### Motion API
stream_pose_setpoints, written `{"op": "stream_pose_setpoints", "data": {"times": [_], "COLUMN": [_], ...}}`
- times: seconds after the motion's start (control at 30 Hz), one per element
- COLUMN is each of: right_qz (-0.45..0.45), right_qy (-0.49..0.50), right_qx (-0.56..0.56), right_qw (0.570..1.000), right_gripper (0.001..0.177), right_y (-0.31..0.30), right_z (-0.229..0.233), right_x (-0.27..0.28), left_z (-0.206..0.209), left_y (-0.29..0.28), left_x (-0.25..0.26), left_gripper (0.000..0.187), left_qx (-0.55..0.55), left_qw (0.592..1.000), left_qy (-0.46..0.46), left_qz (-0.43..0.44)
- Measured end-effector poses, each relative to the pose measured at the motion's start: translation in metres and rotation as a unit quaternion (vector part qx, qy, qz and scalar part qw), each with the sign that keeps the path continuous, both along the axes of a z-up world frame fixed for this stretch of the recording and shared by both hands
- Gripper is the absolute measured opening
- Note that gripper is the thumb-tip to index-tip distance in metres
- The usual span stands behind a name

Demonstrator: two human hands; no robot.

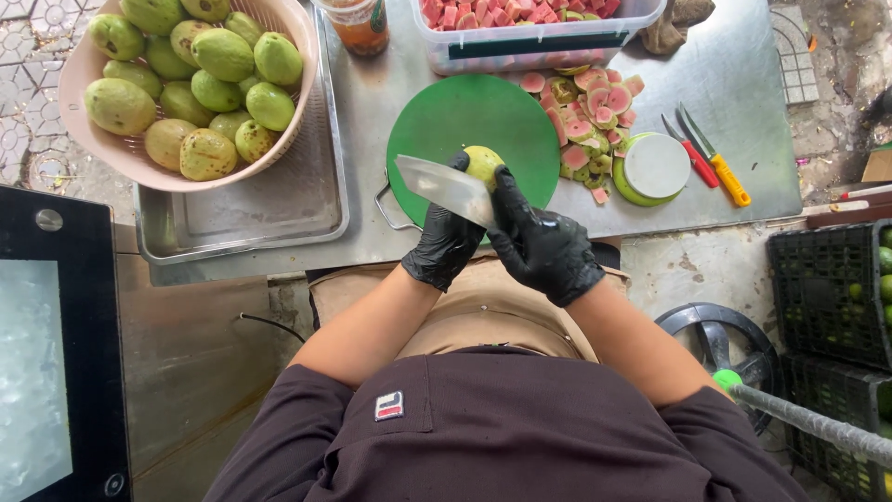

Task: Cutting and dicing guavas on a prep table in a food stall.

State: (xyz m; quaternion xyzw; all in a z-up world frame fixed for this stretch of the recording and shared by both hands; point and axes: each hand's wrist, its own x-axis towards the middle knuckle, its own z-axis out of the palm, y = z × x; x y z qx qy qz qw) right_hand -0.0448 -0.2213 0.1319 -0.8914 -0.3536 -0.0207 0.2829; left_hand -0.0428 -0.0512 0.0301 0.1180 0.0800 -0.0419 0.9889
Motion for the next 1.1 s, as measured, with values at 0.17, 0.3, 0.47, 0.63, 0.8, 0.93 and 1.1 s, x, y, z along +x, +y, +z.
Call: {"op": "stream_pose_setpoints", "data": {"times": [0.17, 0.3, 0.47, 0.63, 0.8, 0.93, 1.1], "right_qz": [-0.013, -0.017, -0.011, -0.013, 0.024, 0.015, 0.027], "right_qy": [0.007, 0.032, 0.030, 0.062, 0.063, 0.096, 0.168], "right_qx": [-0.001, -0.025, -0.011, -0.034, 0.032, 0.024, 0.082], "right_qw": [1.000, 0.999, 0.999, 0.997, 0.997, 0.995, 0.982], "right_gripper": [0.078, 0.077, 0.074, 0.072, 0.067, 0.062, 0.058], "right_y": [-0.004, -0.015, -0.011, -0.018, -0.010, -0.011, -0.015], "right_z": [-0.010, -0.022, -0.005, -0.012, 0.005, -0.011, 0.000], "right_x": [0.004, 0.011, 0.015, 0.023, 0.029, 0.032, 0.038], "left_z": [-0.021, -0.006, 0.002, 0.003, -0.006, -0.021, -0.013], "left_y": [0.007, 0.019, 0.013, 0.031, 0.034, 0.045, 0.043], "left_x": [0.008, 0.018, 0.015, 0.023, 0.024, 0.025, 0.015], "left_gripper": [0.035, 0.035, 0.036, 0.039, 0.045, 0.050, 0.056], "left_qx": [0.035, 0.074, 0.104, 0.137, 0.169, 0.189, 0.197], "left_qw": [0.999, 0.997, 0.994, 0.990, 0.980, 0.974, 0.956], "left_qy": [0.006, 0.021, 0.014, 0.004, -0.026, -0.032, -0.084], "left_qz": [0.010, 0.010, -0.032, -0.045, -0.098, -0.124, -0.201]}}
